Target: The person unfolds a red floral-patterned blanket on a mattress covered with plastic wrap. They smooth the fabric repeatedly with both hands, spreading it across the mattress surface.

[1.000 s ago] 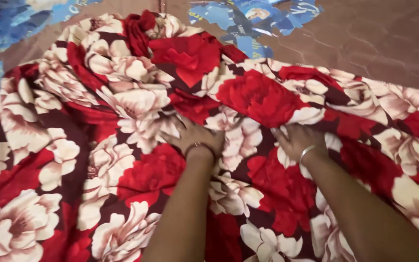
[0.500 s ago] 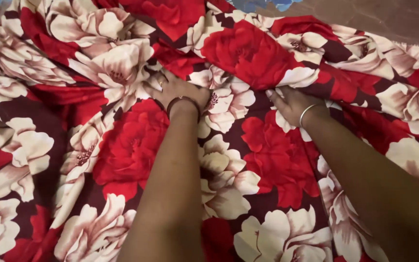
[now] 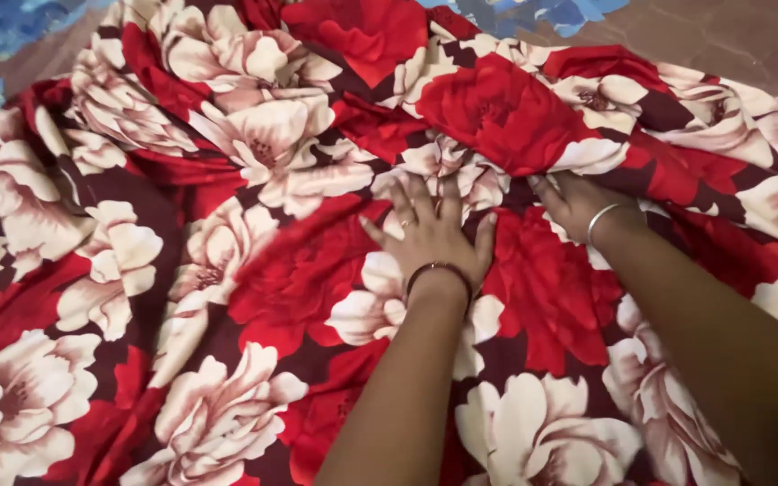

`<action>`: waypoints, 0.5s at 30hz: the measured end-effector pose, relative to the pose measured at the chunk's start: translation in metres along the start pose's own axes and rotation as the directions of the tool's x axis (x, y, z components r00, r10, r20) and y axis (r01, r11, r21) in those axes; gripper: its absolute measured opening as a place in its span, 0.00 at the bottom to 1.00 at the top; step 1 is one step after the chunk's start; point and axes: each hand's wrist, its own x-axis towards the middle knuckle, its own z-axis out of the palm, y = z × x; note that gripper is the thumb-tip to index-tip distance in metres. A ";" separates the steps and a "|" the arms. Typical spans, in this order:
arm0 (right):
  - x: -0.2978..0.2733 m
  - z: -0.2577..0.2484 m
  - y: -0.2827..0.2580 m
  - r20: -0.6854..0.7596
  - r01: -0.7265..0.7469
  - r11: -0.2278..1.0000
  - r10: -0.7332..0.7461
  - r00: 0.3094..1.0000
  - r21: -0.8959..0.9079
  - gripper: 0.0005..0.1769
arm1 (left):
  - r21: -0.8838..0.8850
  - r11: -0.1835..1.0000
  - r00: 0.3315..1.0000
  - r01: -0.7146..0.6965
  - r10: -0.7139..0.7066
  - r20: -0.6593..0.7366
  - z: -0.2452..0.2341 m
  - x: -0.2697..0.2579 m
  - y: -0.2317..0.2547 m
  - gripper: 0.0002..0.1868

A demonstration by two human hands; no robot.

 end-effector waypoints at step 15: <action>-0.091 0.008 -0.010 -0.315 0.002 0.944 -0.112 0.943 -0.331 0.39 | 0.041 0.998 0.996 -0.051 0.054 -0.067 0.013 0.030 0.005 0.38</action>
